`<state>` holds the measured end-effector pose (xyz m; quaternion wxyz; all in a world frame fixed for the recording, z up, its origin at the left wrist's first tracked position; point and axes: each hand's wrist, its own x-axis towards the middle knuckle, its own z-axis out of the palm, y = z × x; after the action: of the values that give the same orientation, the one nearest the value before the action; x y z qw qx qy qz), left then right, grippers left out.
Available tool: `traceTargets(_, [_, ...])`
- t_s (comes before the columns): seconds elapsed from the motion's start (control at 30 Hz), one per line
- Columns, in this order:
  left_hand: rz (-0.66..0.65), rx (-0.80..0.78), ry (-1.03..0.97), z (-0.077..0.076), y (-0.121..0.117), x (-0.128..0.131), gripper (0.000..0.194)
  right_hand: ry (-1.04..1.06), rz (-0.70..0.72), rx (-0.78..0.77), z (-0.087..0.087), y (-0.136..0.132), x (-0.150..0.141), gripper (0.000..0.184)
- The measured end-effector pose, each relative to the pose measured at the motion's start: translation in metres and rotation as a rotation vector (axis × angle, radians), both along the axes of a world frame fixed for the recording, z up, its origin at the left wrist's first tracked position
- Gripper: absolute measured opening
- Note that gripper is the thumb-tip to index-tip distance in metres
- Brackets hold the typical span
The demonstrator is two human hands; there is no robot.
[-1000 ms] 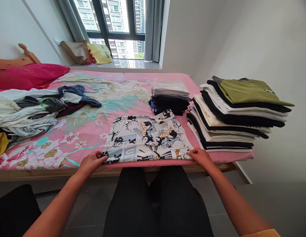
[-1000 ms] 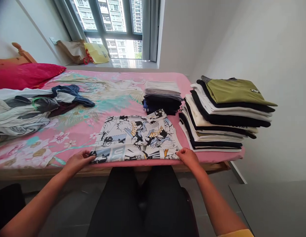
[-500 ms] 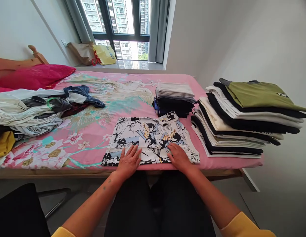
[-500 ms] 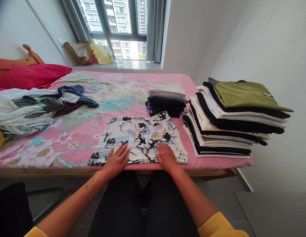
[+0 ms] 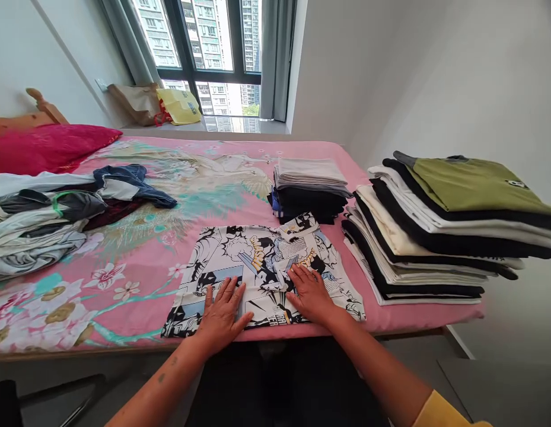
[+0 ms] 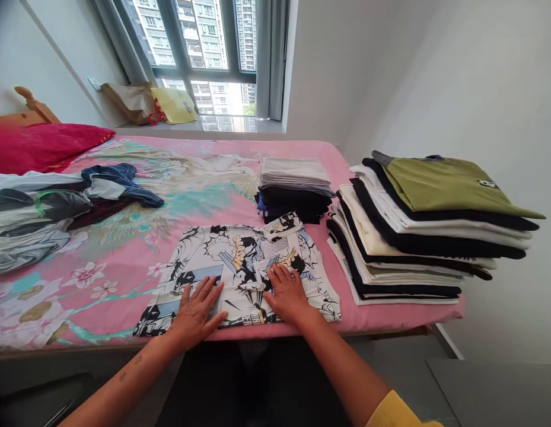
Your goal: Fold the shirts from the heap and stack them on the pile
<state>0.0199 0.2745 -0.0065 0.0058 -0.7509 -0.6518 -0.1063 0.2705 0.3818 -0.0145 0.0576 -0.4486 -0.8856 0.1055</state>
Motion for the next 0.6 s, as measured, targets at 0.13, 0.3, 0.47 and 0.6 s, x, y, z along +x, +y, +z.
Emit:
traceTargets(0.13, [-0.237, 0.055, -0.070, 0.025, 0.024, 0.034, 0.048, 0.043, 0.000, 0.020, 0.013, 0.002, -0.003, 0.052])
traceTargets(0.3, [-0.308, 0.082, -0.112, 0.023, 0.062, 0.076, 0.048, 0.045, 0.015, 0.001, 0.015, 0.017, 0.002, 0.049])
traceTargets(0.47, [-0.183, 0.032, -0.097, -0.011, 0.062, 0.066, 0.063, -0.053, -0.203, -0.023, 0.002, 0.046, 0.021, 0.065])
traceTargets(0.6, [-0.142, 0.014, -0.145, -0.010, 0.071, 0.032, 0.047, 0.054, -0.227, 0.076, 0.009, 0.068, 0.024, 0.046])
